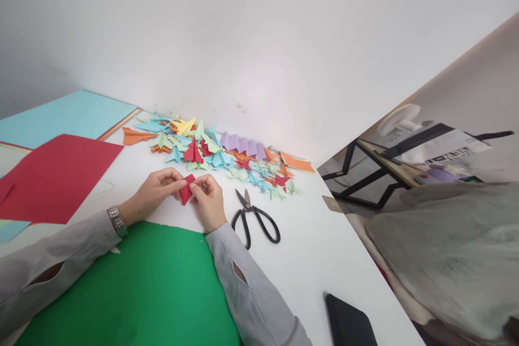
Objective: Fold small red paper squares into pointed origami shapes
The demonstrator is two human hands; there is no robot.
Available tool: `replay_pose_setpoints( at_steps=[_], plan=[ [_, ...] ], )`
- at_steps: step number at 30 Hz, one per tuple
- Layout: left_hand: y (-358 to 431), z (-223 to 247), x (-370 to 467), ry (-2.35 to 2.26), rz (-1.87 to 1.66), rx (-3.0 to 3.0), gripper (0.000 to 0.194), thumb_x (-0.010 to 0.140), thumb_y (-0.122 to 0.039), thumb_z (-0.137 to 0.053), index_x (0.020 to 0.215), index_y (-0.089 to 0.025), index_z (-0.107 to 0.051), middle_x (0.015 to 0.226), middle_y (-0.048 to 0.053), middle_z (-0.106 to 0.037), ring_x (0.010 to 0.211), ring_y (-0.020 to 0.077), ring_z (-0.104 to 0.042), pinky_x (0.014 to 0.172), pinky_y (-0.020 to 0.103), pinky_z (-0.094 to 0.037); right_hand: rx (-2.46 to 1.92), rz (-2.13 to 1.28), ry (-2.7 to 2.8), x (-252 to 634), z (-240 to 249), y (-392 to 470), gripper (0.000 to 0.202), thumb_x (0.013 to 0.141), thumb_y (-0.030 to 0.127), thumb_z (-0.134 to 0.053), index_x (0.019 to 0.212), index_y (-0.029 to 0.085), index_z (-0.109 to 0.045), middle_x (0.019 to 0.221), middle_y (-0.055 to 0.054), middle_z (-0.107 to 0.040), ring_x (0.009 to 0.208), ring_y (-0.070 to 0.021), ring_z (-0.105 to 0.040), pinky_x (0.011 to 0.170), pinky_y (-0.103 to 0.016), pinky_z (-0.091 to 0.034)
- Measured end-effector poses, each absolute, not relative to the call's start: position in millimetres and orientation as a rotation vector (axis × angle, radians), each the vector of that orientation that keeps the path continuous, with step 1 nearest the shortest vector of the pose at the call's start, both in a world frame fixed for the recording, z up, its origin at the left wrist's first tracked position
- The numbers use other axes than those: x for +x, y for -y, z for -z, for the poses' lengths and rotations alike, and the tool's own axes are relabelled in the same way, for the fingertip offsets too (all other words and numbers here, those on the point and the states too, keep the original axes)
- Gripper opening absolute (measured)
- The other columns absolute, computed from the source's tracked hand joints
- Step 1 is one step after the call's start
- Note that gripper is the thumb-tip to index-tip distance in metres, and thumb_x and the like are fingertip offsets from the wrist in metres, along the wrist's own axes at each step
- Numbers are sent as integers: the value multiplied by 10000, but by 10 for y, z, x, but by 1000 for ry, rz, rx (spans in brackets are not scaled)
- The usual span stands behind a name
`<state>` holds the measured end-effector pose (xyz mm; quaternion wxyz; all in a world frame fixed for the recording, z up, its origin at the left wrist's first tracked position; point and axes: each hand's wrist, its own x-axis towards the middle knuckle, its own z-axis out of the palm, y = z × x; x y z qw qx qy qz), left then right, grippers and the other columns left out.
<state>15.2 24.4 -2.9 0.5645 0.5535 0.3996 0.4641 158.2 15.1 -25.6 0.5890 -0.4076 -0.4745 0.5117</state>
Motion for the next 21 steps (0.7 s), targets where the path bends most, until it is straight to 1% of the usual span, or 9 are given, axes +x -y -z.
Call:
replay_pose_setpoints(
  at_steps=[3,6,8,10,13,15,17,21],
  plan=[
    [-245,39,154,-940,-1099,1282,184,649,-252,-686,682,-153,-535,589,-22,-599,518,124,-610,517,244,-492,-923,-1255,1064,1602,262,-160,43,669,219,-601,705,196,-600,625,39,-564,513,-109,-522,469,-230,-435],
    [-257,46,149,-916,-1089,1269,131,646,-210,-640,749,-144,-593,662,-11,-623,533,122,-614,534,251,-503,-905,-1290,1026,1615,277,-177,139,626,192,-525,708,183,-636,658,17,-602,508,-117,-535,466,-241,-449],
    [-268,52,142,-926,-1060,1299,132,658,-196,-598,765,-132,-643,722,11,-639,527,115,-607,531,252,-497,-903,-1294,1011,1614,282,-183,156,614,196,-504,684,174,-642,635,10,-607,486,-116,-531,464,-246,-452],
    [-278,58,137,-947,-1051,1329,154,657,-179,-574,757,-124,-678,774,29,-646,515,104,-593,521,251,-488,-914,-1280,1004,1606,276,-180,135,645,231,-518,658,171,-638,613,7,-599,479,-117,-528,457,-248,-453],
    [-282,57,137,-946,-1082,1324,180,643,-171,-578,765,-124,-701,832,42,-653,518,94,-575,516,249,-486,-964,-1222,1023,1587,255,-163,154,699,314,-603,638,174,-619,608,13,-587,502,-114,-535,455,-240,-452],
    [-279,53,140,-940,-1100,1298,179,635,-176,-591,764,-123,-704,813,40,-656,521,98,-574,515,250,-486,-995,-1191,1050,1577,245,-154,158,680,320,-675,648,179,-612,587,26,-581,511,-113,-535,462,-234,-450],
    [-278,53,140,-940,-1118,1258,183,631,-174,-595,767,-120,-704,764,35,-659,527,109,-583,525,254,-488,-997,-1188,1065,1572,242,-152,141,652,287,-711,668,183,-617,585,31,-592,511,-111,-536,472,-234,-453],
    [-293,71,133,-914,-1097,1173,269,640,-158,-566,861,-113,-714,619,26,-657,521,129,-588,533,256,-476,-954,-1219,1054,1575,255,-160,128,642,226,-684,765,198,-661,661,20,-653,518,-114,-553,482,-242,-454]
  ],
)
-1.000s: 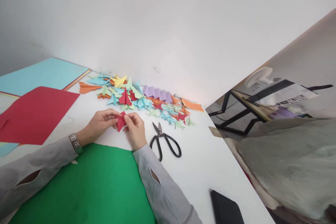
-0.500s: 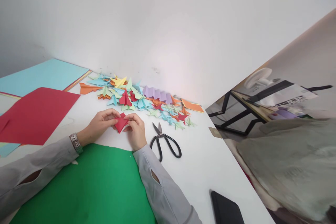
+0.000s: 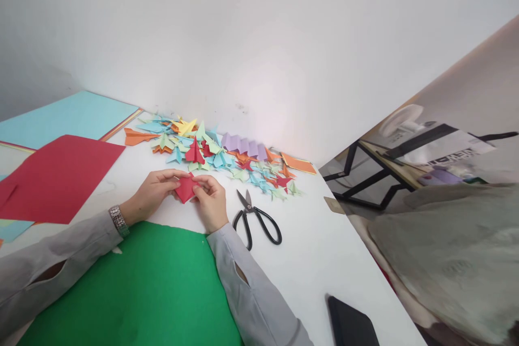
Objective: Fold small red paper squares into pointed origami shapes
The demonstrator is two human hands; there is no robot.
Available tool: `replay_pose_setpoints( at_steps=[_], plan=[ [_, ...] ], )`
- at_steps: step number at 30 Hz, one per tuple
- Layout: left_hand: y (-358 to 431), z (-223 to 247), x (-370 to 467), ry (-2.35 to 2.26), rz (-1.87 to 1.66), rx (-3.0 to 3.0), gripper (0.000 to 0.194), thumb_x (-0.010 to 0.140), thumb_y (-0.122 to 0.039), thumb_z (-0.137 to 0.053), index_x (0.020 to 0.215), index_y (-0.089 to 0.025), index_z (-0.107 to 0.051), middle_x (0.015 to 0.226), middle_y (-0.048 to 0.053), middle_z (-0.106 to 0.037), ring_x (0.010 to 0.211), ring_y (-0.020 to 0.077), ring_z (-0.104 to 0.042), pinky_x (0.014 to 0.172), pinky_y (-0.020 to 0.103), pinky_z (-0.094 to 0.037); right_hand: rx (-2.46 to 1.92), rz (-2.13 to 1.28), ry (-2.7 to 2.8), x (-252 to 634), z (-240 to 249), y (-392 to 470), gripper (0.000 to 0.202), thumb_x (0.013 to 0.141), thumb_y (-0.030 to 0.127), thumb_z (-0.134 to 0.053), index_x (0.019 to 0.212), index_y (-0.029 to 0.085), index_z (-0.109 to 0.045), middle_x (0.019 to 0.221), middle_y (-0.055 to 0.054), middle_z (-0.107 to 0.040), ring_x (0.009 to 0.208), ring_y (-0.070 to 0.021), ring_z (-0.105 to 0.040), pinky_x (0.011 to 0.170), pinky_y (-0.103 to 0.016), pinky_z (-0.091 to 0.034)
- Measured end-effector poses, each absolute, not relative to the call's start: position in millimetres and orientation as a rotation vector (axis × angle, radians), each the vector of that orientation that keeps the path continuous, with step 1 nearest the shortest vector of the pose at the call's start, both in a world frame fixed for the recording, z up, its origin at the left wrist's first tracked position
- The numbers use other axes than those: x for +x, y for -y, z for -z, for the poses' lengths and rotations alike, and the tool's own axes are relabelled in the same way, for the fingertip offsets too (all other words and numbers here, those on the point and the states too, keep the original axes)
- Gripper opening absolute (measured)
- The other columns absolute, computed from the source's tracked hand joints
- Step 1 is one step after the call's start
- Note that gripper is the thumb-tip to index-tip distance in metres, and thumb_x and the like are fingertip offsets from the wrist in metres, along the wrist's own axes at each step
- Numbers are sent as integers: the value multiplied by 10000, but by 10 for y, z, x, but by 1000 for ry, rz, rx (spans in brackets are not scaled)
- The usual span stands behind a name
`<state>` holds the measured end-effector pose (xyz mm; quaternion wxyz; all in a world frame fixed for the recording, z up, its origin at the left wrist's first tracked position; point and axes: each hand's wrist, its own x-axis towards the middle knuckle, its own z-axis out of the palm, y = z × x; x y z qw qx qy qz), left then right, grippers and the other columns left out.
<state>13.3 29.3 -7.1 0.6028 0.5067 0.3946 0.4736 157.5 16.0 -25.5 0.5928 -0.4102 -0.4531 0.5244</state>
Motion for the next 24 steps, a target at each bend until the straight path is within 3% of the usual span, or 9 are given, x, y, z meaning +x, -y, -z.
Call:
replay_pose_setpoints(
  at_steps=[9,13,24],
  plan=[
    [-319,97,138,-897,-1063,1146,324,613,-111,-557,885,-99,-733,608,39,-669,494,119,-565,493,239,-435,-994,-1182,1059,1586,283,-172,114,656,215,-639,754,188,-689,573,30,-615,417,-89,-448,422,-233,-345],
    [-310,53,131,-848,-1062,1016,320,603,-115,-583,885,-86,-731,556,38,-655,473,125,-567,492,247,-433,-964,-1223,1031,1587,267,-175,118,651,229,-664,759,188,-691,531,37,-602,415,-93,-468,439,-238,-358],
    [-312,48,95,-778,-1008,1005,267,573,-131,-724,839,-108,-730,715,69,-719,610,141,-628,656,292,-495,-927,-1312,817,1611,199,-190,138,613,201,-666,743,178,-705,617,4,-660,443,-97,-478,430,-240,-376]
  ],
)
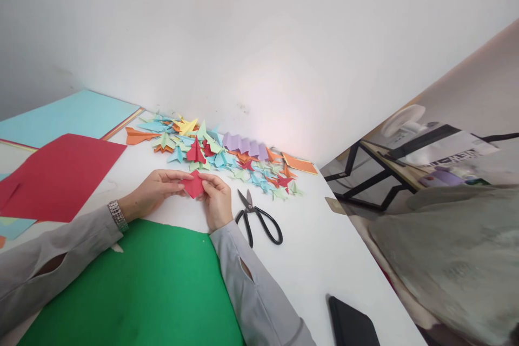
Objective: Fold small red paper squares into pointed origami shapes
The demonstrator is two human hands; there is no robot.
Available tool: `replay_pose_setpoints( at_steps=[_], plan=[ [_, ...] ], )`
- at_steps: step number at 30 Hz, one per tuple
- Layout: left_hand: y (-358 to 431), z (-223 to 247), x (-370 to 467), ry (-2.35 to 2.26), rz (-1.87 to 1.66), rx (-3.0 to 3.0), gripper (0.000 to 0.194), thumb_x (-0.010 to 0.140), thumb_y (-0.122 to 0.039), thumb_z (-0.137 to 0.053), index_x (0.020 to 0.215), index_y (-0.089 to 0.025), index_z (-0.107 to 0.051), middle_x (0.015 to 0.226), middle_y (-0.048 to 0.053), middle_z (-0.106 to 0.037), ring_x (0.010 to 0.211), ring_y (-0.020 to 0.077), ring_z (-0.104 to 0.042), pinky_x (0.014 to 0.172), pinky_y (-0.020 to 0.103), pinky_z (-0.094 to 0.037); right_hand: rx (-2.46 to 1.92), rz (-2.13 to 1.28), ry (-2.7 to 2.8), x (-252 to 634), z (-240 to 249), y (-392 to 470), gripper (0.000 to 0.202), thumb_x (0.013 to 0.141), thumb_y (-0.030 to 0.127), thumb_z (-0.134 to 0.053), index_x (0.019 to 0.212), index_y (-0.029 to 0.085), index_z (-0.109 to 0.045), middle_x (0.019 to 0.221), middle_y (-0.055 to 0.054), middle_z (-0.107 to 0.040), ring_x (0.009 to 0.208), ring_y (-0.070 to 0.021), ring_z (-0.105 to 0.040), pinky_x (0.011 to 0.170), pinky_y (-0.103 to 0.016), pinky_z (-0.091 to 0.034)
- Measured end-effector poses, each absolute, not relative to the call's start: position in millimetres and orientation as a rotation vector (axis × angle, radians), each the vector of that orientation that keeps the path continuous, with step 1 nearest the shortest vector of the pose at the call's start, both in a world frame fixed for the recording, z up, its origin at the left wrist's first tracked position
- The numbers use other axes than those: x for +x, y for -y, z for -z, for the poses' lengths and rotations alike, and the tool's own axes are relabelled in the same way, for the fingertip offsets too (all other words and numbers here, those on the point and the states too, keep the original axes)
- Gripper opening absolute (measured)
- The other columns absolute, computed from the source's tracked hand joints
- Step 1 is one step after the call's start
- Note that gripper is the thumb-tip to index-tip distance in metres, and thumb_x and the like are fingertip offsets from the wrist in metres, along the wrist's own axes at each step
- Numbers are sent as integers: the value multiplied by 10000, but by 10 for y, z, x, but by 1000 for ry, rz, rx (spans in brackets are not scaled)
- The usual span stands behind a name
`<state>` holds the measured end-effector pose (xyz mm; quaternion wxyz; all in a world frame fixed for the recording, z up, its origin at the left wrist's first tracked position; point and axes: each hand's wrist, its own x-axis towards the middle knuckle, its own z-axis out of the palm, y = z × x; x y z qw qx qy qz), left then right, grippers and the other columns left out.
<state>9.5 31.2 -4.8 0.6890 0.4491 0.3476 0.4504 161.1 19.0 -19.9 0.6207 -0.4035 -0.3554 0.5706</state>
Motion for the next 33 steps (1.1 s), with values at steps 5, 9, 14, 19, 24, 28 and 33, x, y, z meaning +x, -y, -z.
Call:
replay_pose_setpoints(
  at_steps=[5,9,14,19,24,28,33],
  plan=[
    [-301,54,92,-782,-1000,1079,353,561,-154,-771,907,-109,-715,692,61,-720,642,153,-641,698,305,-499,-936,-1322,837,1602,202,-183,116,630,200,-658,737,180,-698,577,14,-640,434,-98,-473,440,-241,-368],
    [-296,58,88,-771,-995,1112,406,534,-158,-803,926,-114,-704,789,74,-732,738,178,-662,783,344,-497,-933,-1310,849,1607,216,-190,113,642,194,-640,741,181,-694,581,11,-641,429,-101,-464,439,-247,-364],
    [-293,62,87,-772,-984,1148,416,539,-161,-803,939,-115,-698,811,77,-725,818,205,-668,818,365,-489,-928,-1306,850,1612,222,-197,117,639,195,-638,740,184,-696,583,16,-642,427,-100,-473,439,-249,-372],
    [-301,61,85,-764,-990,1162,411,547,-131,-780,949,-115,-694,834,74,-721,835,201,-662,821,351,-485,-932,-1307,840,1610,218,-196,116,640,192,-633,738,184,-695,585,14,-641,432,-106,-484,442,-251,-390],
    [-295,55,97,-792,-990,1159,398,546,-94,-739,941,-110,-692,743,51,-711,704,164,-646,713,300,-489,-924,-1306,871,1603,209,-187,115,640,194,-637,739,184,-695,538,24,-615,425,-99,-478,439,-239,-375],
    [-293,59,115,-820,-1034,1198,355,576,-115,-702,931,-110,-699,705,39,-692,618,136,-612,616,264,-472,-913,-1314,915,1595,207,-177,115,657,207,-643,757,185,-696,537,24,-608,431,-99,-473,436,-237,-370],
    [-309,79,126,-840,-1052,1243,295,626,-169,-672,914,-115,-705,753,51,-694,621,127,-604,595,254,-474,-893,-1316,941,1596,219,-173,122,699,261,-650,777,179,-696,552,19,-608,436,-91,-481,438,-228,-374]
  ],
)
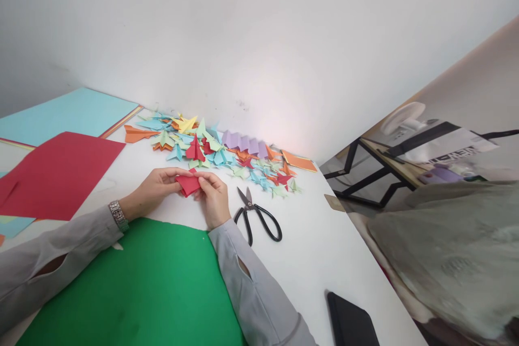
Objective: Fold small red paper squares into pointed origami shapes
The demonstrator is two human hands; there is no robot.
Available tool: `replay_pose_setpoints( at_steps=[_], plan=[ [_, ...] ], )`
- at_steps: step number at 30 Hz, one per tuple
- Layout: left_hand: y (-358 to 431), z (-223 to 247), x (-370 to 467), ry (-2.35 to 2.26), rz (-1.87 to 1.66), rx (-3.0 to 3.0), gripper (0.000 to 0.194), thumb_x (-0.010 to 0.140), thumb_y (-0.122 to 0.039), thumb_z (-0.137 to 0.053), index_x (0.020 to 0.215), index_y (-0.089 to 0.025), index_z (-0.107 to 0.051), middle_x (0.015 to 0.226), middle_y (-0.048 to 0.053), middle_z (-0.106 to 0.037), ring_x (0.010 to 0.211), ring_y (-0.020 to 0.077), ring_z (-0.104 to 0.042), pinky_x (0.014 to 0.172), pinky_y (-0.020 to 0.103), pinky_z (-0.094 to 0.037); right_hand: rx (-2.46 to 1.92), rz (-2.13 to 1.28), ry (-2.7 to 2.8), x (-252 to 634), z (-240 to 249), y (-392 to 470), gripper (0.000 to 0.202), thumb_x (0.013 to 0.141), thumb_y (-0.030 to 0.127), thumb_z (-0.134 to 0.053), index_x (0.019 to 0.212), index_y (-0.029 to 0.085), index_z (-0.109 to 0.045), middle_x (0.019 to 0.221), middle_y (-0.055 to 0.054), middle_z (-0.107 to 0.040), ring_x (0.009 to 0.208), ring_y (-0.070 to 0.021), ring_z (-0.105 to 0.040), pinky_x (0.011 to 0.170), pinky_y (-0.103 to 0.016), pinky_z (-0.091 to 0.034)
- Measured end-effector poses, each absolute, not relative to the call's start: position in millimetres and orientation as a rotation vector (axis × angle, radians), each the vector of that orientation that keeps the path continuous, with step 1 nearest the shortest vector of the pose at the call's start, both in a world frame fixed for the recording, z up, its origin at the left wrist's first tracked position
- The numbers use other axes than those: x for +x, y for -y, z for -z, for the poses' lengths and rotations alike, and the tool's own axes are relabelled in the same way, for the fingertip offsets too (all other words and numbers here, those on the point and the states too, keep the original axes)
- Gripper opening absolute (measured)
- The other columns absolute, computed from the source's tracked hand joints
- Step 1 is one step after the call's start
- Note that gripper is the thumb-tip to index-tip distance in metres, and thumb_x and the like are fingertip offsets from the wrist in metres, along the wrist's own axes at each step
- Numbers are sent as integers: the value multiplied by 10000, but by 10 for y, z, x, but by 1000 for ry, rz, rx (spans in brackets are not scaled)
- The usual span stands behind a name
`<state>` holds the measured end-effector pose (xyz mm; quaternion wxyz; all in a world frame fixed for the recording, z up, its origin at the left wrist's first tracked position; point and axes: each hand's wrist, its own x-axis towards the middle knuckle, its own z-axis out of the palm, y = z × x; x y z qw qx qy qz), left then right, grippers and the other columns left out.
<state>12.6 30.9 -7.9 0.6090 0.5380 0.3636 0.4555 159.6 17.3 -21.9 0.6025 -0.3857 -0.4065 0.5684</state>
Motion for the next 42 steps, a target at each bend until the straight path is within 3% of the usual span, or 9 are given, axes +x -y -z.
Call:
replay_pose_setpoints(
  at_steps=[6,13,20,23,28,32,35,39,42],
  plan=[
    [-319,102,136,-891,-1123,1253,231,646,-217,-674,851,-121,-714,820,67,-704,635,128,-592,567,252,-468,-867,-1295,984,1593,222,-173,269,792,395,-572,875,171,-694,532,7,-594,428,-107,-493,415,-232,-362],
    [-312,101,133,-899,-1157,1224,229,659,-291,-711,827,-135,-719,727,46,-688,649,138,-587,576,254,-454,-835,-1348,1053,1615,197,-136,337,678,261,-638,1013,219,-642,648,29,-620,486,-110,-525,442,-227,-377],
    [-294,77,126,-935,-1135,1273,212,666,-284,-700,812,-133,-725,760,55,-701,696,157,-611,605,266,-479,-914,-1277,1096,1589,228,-139,294,643,159,-588,930,221,-606,653,44,-618,518,-110,-526,454,-221,-398],
    [-284,75,133,-942,-1116,1299,275,667,-279,-686,893,-127,-720,809,62,-711,675,153,-616,606,273,-494,-922,-1279,1035,1585,260,-157,221,655,180,-584,872,222,-567,658,46,-633,492,-113,-533,432,-222,-399],
    [-278,85,152,-956,-1110,1308,535,645,-239,-685,1163,-119,-618,781,37,-703,633,142,-616,591,270,-504,-944,-1269,1028,1584,270,-161,192,649,192,-627,831,207,-567,609,51,-629,462,-106,-526,433,-219,-393],
    [-294,118,155,-954,-1118,1343,369,645,-239,-666,989,-110,-694,803,70,-711,671,168,-638,603,287,-522,-959,-1226,1061,1579,257,-154,244,656,211,-660,894,204,-609,638,37,-649,496,-113,-540,465,-231,-405],
    [-307,142,146,-966,-1174,1391,244,645,-233,-654,854,-128,-722,810,74,-713,728,194,-654,651,313,-538,-947,-1183,1100,1571,257,-159,180,647,206,-672,825,199,-644,683,11,-674,589,-133,-587,546,-253,-446],
    [-308,140,137,-1000,-1239,1448,197,628,-210,-644,791,-143,-731,799,65,-721,778,205,-660,741,339,-537,-989,-1135,1100,1562,259,-164,123,623,193,-691,742,195,-662,662,10,-670,586,-135,-579,553,-259,-446],
    [-296,124,140,-1025,-1228,1435,210,614,-217,-646,791,-145,-734,784,63,-725,757,204,-658,720,339,-540,-1008,-1136,1068,1560,258,-164,121,607,201,-704,721,191,-666,621,21,-653,533,-122,-550,517,-251,-428]
  ],
)
